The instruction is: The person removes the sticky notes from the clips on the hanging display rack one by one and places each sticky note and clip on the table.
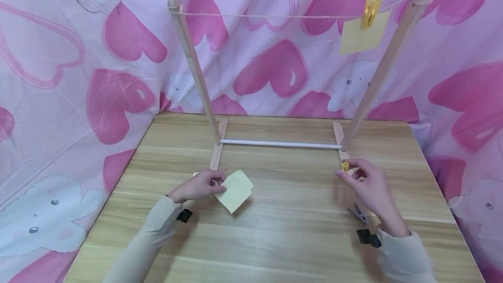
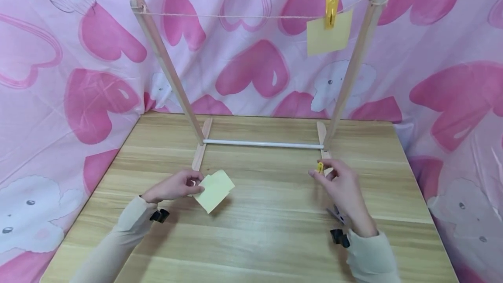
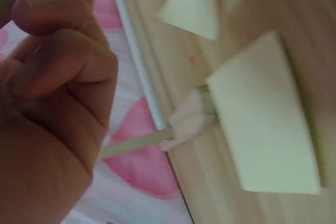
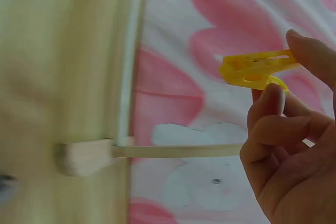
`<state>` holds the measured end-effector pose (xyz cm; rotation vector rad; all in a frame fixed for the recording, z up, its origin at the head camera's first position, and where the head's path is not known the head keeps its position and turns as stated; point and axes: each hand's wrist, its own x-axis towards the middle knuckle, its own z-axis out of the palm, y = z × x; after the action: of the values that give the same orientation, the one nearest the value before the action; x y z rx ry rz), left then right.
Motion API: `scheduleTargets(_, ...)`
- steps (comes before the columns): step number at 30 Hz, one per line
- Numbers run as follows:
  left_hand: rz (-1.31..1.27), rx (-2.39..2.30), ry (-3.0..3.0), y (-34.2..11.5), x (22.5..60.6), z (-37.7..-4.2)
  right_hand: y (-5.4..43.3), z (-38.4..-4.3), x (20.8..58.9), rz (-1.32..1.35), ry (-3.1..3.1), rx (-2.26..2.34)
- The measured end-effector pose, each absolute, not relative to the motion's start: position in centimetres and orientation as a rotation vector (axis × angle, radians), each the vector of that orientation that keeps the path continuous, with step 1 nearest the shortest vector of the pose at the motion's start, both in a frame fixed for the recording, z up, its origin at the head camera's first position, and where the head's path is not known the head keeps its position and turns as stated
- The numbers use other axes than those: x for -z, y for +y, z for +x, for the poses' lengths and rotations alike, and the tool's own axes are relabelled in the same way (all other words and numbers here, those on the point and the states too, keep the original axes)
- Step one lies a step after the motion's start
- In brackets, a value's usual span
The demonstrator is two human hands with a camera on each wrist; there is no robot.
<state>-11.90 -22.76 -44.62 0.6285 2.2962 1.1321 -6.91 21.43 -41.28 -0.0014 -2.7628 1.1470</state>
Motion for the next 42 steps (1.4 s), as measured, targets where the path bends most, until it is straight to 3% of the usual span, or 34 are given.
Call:
scheduleTargets(15, 0.602, -0.644, 2.366, -22.4, 46.5, -10.2, 19.2, -4.3, 46.9, 0.000, -3.090, -1.149)
scheduleTargets(42, 0.672, -0.322, 2.641, -20.2, 47.3, -8.8, 18.0, -2.7, 48.7, -0.131, -3.410, -0.853)
